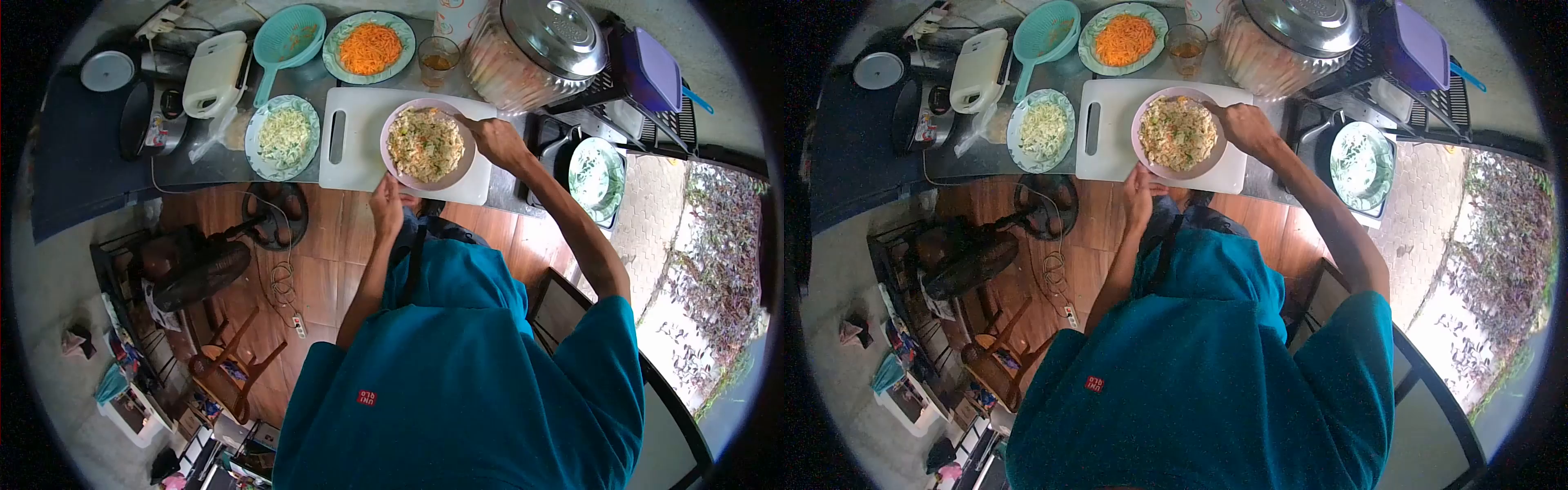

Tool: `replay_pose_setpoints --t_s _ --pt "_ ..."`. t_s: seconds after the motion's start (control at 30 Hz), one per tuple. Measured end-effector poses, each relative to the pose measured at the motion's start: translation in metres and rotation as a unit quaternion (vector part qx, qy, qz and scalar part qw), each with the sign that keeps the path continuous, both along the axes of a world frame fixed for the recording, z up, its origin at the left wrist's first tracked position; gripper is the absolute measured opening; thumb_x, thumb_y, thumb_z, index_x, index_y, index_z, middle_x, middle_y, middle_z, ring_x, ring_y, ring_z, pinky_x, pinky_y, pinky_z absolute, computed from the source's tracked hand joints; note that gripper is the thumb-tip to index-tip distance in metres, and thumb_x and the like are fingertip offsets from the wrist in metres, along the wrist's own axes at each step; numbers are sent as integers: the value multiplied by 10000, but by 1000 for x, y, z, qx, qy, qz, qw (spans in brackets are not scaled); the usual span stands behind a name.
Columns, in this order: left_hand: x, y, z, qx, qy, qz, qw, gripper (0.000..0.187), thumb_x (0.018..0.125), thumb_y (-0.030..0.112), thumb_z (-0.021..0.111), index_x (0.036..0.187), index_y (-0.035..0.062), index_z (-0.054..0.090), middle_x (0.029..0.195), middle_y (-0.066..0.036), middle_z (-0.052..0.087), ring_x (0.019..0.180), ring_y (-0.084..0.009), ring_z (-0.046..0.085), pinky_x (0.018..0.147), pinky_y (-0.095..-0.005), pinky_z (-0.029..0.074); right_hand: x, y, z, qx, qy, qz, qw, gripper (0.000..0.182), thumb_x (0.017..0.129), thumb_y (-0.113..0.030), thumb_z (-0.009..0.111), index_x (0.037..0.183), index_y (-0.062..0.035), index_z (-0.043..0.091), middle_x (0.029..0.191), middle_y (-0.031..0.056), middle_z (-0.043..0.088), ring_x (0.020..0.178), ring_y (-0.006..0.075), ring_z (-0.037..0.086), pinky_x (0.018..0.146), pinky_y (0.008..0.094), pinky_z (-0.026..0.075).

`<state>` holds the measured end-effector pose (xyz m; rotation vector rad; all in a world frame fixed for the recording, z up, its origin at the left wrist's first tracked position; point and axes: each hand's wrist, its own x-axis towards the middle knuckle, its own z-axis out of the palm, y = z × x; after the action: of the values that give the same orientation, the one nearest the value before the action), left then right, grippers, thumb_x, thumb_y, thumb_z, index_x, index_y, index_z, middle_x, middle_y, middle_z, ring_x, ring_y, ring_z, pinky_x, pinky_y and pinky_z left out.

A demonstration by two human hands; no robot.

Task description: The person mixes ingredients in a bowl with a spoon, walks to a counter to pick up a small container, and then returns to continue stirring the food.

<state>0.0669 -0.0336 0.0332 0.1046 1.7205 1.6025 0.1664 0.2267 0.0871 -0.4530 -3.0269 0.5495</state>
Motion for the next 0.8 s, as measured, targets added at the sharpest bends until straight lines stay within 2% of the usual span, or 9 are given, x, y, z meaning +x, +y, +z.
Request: replay_pose_setpoints --t_s 0.07,0.2,0.3,0.37,0.57,0.63,0.7,0.73,0.8 --pt "11 1 8 43 5 2 999 450 971 295 423 1233 -70 452 845 -146 614 644 -210 649 570 -294 558 3 -3 -28 21 15 51 998 414 841 -100 474 1252 -102 523 691 224 588 618 359 592 600 441 480" --pt "-4 -4 -38 30 94 -23 995 352 956 174 461 1192 -86 497 833 -137 615 687 -217 653 605 -288 563 19 -25 29 27 -46 59 997 461 829 -83 474 1288 -111 489 660 189 600 578 327 596 585 430 489" --pt "-6 3 -12 49 5 16 999 335 950 154 472 1168 -96 517 834 -141 621 683 -217 651 608 -289 565 39 -44 32 36 -112 57 991 485 814 -56 471 1295 -112 480 654 183 603 573 317 600 582 423 495" --pt "-12 3 -16 45 20 9 999 317 940 124 478 1150 -110 525 849 -145 630 683 -205 651 593 -290 564 42 -40 24 23 -118 28 992 495 798 -39 473 1288 -106 488 654 211 595 578 336 600 583 433 495" --pt "-45 12 -20 0 53 -34 998 305 936 108 470 1164 -81 542 945 -166 639 698 -183 643 604 -293 562 31 -39 69 -77 -28 -86 993 391 843 -60 461 1224 -81 545 757 245 603 660 392 602 609 462 472" --pt "-55 6 -53 34 146 -6 989 310 941 130 449 1151 -69 560 936 -164 636 728 -178 636 632 -301 559 40 -45 51 -60 43 -55 996 388 806 -36 507 1191 -50 552 705 208 565 621 360 570 586 462 471" --pt "-54 0 -53 30 137 4 990 334 943 128 415 1184 -77 524 933 -177 627 748 -206 640 643 -305 557 48 -60 43 24 175 25 984 376 812 -33 524 1187 -39 541 704 172 480 613 340 507 557 458 427" --pt "-47 -3 -34 53 77 34 995 341 941 113 401 1208 -78 493 932 -183 624 731 -217 642 636 -302 556 50 -70 33 -29 154 12 988 367 810 -36 535 1177 -21 531 712 155 434 620 323 479 554 453 402" --pt "-34 -11 -19 75 17 64 995 351 939 98 387 1233 -79 462 931 -188 620 714 -228 644 629 -300 555 47 -96 43 -93 90 -47 990 356 815 -43 523 1169 -66 549 714 180 494 638 359 524 570 479 438"
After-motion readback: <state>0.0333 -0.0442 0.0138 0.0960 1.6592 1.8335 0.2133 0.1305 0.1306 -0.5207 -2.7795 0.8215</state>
